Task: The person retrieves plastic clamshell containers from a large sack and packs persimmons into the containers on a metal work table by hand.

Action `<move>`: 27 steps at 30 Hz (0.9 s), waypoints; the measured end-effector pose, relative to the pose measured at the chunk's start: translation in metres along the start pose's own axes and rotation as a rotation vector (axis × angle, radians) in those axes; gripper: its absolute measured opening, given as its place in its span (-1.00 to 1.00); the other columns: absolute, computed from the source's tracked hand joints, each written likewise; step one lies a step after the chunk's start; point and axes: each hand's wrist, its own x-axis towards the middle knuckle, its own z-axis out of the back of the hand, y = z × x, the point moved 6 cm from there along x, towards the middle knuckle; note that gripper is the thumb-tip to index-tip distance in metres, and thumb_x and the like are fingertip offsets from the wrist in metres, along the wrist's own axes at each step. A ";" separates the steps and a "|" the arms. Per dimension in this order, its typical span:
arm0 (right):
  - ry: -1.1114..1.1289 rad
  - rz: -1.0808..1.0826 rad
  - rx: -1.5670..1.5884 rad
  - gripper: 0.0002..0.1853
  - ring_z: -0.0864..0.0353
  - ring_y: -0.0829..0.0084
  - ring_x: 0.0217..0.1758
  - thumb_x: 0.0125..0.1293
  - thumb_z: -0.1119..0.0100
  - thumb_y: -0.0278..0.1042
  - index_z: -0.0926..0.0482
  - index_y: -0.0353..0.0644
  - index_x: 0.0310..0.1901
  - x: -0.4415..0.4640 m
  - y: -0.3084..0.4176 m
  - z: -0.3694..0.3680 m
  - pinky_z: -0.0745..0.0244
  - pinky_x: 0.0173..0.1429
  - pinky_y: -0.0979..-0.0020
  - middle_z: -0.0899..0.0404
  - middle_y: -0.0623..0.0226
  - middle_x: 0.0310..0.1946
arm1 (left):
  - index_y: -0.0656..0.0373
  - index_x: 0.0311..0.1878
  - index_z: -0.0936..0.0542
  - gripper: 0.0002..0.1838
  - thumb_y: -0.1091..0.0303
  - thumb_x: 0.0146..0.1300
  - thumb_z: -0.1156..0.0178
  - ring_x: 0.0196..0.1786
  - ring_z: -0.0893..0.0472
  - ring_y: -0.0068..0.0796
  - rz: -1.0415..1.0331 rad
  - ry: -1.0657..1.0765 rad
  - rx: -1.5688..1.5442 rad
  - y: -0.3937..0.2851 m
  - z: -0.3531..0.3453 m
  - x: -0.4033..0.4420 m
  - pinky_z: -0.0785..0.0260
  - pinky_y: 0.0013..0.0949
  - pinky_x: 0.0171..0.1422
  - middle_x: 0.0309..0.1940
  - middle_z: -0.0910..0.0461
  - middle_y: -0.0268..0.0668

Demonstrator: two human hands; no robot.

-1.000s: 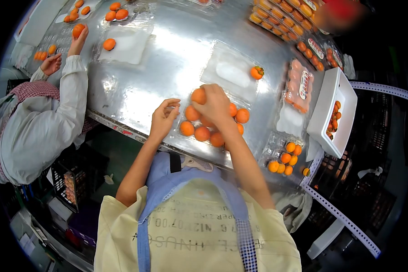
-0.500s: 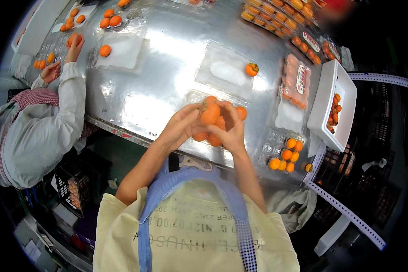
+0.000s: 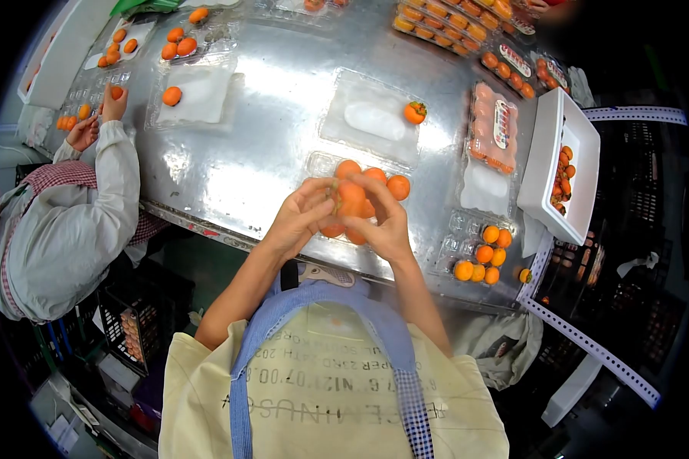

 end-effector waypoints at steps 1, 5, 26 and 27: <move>0.001 0.000 -0.017 -0.32 -0.37 0.30 0.22 -0.04 -0.40 -0.47 -0.34 -0.25 0.17 -0.001 0.002 0.000 -0.32 0.25 0.32 -0.39 0.20 0.12 | 0.23 0.21 -0.30 -0.55 0.46 0.26 -0.11 0.12 -0.49 -0.35 -0.005 0.005 0.008 0.000 0.000 0.000 -0.45 -0.29 0.16 0.07 -0.43 -0.16; -0.035 0.040 -0.065 -0.27 -0.39 0.31 0.18 -0.10 -0.45 -0.43 -0.33 -0.21 0.18 -0.001 -0.001 0.001 -0.35 0.20 0.34 -0.40 0.20 0.09 | 0.20 0.22 -0.30 -0.49 0.48 0.20 -0.16 0.17 -0.43 -0.35 -0.045 0.009 0.034 -0.005 -0.005 -0.003 -0.40 -0.28 0.20 0.11 -0.39 -0.17; 0.000 0.318 -0.462 -0.45 -0.49 0.26 -0.01 -0.11 -0.43 -0.47 -0.48 -0.26 0.00 -0.007 0.035 -0.005 -0.46 0.01 0.36 -0.50 0.19 -0.04 | 0.25 0.07 -0.49 -0.50 0.68 -0.03 -0.21 0.02 -0.57 -0.33 -0.440 -0.025 0.921 -0.040 -0.027 -0.023 -0.49 -0.32 0.08 0.03 -0.51 -0.15; 0.009 0.314 -0.468 -0.45 -0.49 0.26 -0.01 -0.11 -0.43 -0.47 -0.48 -0.26 0.00 -0.006 0.036 -0.005 -0.46 0.00 0.37 -0.50 0.19 -0.04 | 0.25 0.08 -0.49 -0.49 0.69 -0.03 -0.21 0.00 -0.58 -0.32 -0.427 -0.032 0.872 -0.039 -0.025 -0.023 -0.50 -0.32 0.07 0.03 -0.52 -0.14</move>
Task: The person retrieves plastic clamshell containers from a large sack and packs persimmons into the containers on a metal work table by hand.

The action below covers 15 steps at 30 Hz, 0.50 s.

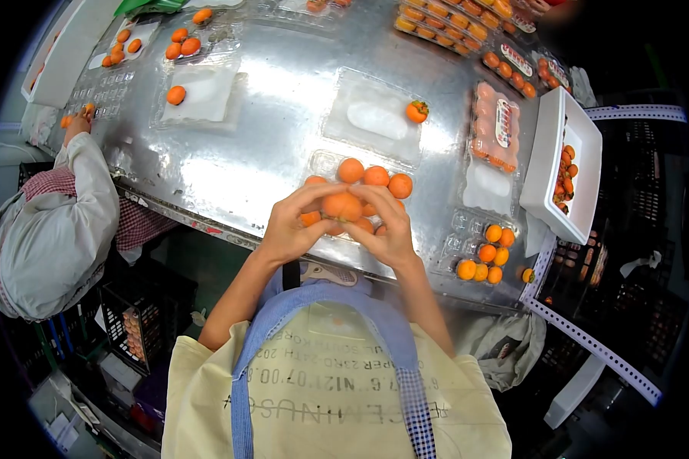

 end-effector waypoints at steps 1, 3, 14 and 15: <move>0.010 -0.002 -0.004 -0.46 -0.49 0.27 -0.02 -0.11 -0.43 -0.47 -0.48 -0.27 -0.01 0.001 0.001 0.000 -0.47 0.00 0.37 -0.50 0.19 -0.04 | 0.25 0.07 -0.49 -0.50 0.69 -0.03 -0.21 -0.01 -0.58 -0.31 0.015 -0.002 -0.023 0.000 0.000 0.000 -0.51 -0.32 0.05 0.02 -0.52 -0.14; 0.021 0.000 -0.013 -0.47 -0.50 0.27 -0.03 -0.11 -0.43 -0.47 -0.48 -0.27 -0.02 0.001 0.001 -0.001 -0.47 -0.02 0.38 -0.50 0.19 -0.05 | 0.26 0.06 -0.49 -0.51 0.69 -0.02 -0.20 -0.01 -0.59 -0.28 0.045 -0.005 -0.069 0.000 -0.001 -0.001 -0.53 -0.32 0.03 0.00 -0.52 -0.14; 0.025 -0.056 0.035 -0.50 -0.50 0.31 -0.04 -0.06 -0.41 -0.46 -0.48 -0.22 -0.02 -0.005 -0.013 -0.006 -0.46 -0.01 0.41 -0.50 0.20 -0.06 | 0.27 0.10 -0.45 -0.48 0.70 -0.02 -0.24 0.05 -0.54 -0.35 0.142 0.059 -0.120 0.017 -0.001 -0.004 -0.45 -0.37 0.15 0.04 -0.47 -0.17; 0.038 -0.144 0.133 -0.50 -0.50 0.33 -0.02 -0.04 -0.39 -0.46 -0.47 -0.23 -0.01 -0.008 -0.022 -0.011 -0.45 0.00 0.41 -0.51 0.22 -0.06 | 0.25 0.12 -0.43 -0.45 0.69 -0.02 -0.24 0.07 -0.53 -0.35 0.154 0.066 -0.132 0.018 -0.001 -0.004 -0.45 -0.36 0.14 0.05 -0.46 -0.17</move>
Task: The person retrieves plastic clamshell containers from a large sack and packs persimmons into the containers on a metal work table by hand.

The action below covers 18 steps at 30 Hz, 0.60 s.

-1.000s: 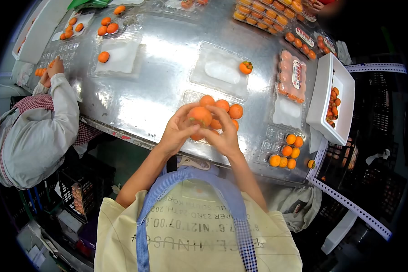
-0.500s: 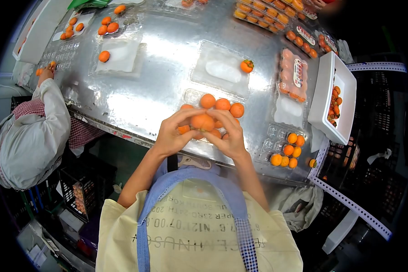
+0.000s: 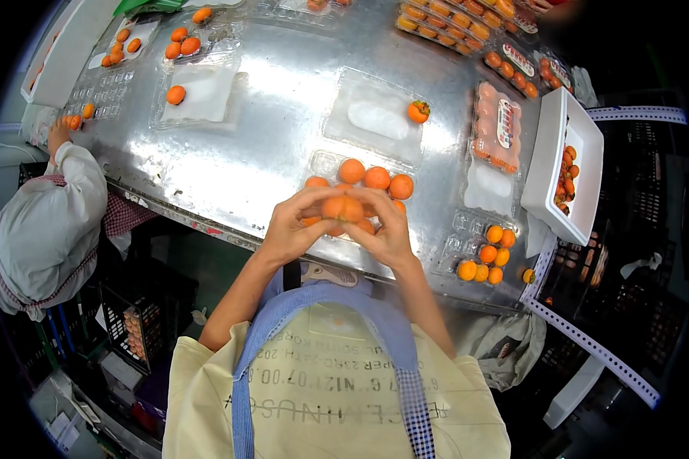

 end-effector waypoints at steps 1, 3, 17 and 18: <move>0.013 -0.085 0.096 -0.51 -0.49 0.36 -0.01 -0.02 -0.38 -0.46 -0.47 -0.23 0.00 -0.004 -0.012 -0.004 -0.44 0.02 0.42 -0.51 0.24 -0.06 | 0.24 0.15 -0.40 -0.41 0.68 -0.03 -0.26 0.09 -0.52 -0.34 0.048 -0.022 -0.016 0.000 0.002 -0.002 -0.45 -0.36 0.14 0.07 -0.45 -0.17; 0.003 -0.179 0.327 -0.54 -0.47 0.45 0.03 0.07 -0.32 -0.45 -0.45 -0.27 0.04 -0.009 -0.025 -0.002 -0.42 0.05 0.45 -0.49 0.30 -0.02 | 0.23 0.22 -0.34 -0.32 0.64 -0.05 -0.30 0.13 -0.49 -0.32 0.119 -0.012 -0.073 -0.005 -0.006 0.002 -0.46 -0.35 0.13 0.11 -0.43 -0.17; -1.220 0.053 0.753 -0.51 -0.47 0.29 0.07 0.36 -0.01 -0.17 -0.29 -0.38 0.16 -0.047 -0.068 0.369 -0.41 0.22 0.34 -0.45 0.12 0.03 | 0.29 0.07 -0.43 -0.64 0.53 0.18 -0.14 -0.20 -0.56 -0.52 0.065 -0.255 -0.011 0.036 0.032 0.006 -0.47 -0.47 -0.13 -0.07 -0.49 -0.19; -1.156 0.016 0.671 -0.53 -0.48 0.31 0.06 0.35 -0.02 -0.19 -0.31 -0.38 0.15 -0.044 -0.066 0.363 -0.43 0.20 0.35 -0.46 0.13 0.02 | 0.29 0.07 -0.43 -0.65 0.52 0.19 -0.14 -0.20 -0.56 -0.51 0.078 -0.277 -0.005 0.036 0.033 0.006 -0.46 -0.47 -0.14 -0.08 -0.49 -0.19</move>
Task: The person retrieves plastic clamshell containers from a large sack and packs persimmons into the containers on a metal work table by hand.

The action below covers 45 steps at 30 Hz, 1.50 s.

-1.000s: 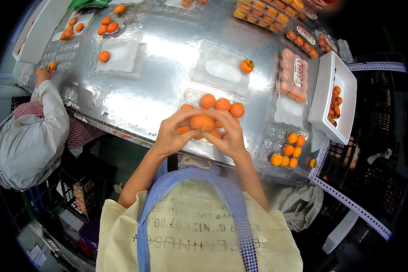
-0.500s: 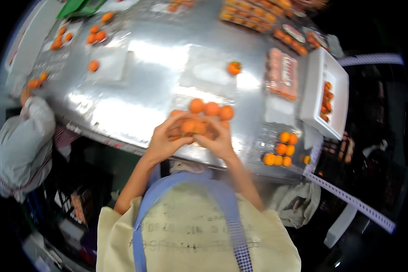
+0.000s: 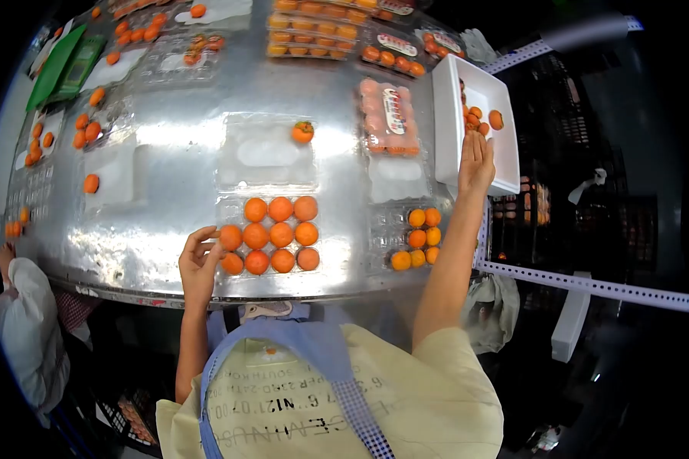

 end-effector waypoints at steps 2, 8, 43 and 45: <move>0.071 -0.089 -0.141 -0.65 -0.55 0.41 -0.07 0.32 -0.06 -0.32 -0.43 -0.35 0.06 -0.028 -0.025 -0.015 -0.50 0.05 0.44 -0.54 0.21 -0.11 | 0.30 0.05 -0.44 -0.67 0.52 0.20 -0.14 -0.22 -0.55 -0.56 0.000 -0.019 -0.017 0.001 0.001 0.000 -0.45 -0.51 -0.15 -0.10 -0.51 -0.21; 0.538 -0.309 -0.777 -0.72 -0.57 0.53 -0.25 0.22 -0.17 -0.42 -0.53 -0.27 -0.03 -0.162 -0.150 -0.042 -0.49 -0.15 0.51 -0.61 0.30 -0.28 | 0.29 0.01 -0.47 -0.71 0.50 0.21 -0.14 -0.23 -0.56 -0.57 0.055 -0.094 -0.064 0.016 0.016 -0.004 -0.44 -0.54 -0.17 -0.15 -0.52 -0.25; 1.396 0.556 -1.173 -0.53 -0.42 0.31 -0.16 -0.22 -0.38 -0.17 -0.54 -0.18 -0.22 -0.324 -0.215 -0.190 -0.22 0.04 0.24 -0.52 0.28 -0.35 | 0.23 -0.05 -0.52 -0.78 0.45 0.23 -0.15 -0.27 -0.53 -0.61 0.138 -0.213 -0.198 0.057 0.039 -0.002 -0.41 -0.57 -0.21 -0.17 -0.55 -0.28; 1.352 0.359 -1.126 -0.49 -0.42 0.28 -0.11 -0.18 -0.37 -0.22 -0.52 -0.20 -0.13 -0.316 -0.206 -0.190 -0.24 0.08 0.23 -0.51 0.25 -0.28 | 0.22 -0.01 -0.50 -0.76 0.43 0.25 -0.13 -0.23 -0.54 -0.57 0.163 -0.201 -0.210 0.055 0.037 -0.002 -0.42 -0.54 -0.17 -0.15 -0.56 -0.25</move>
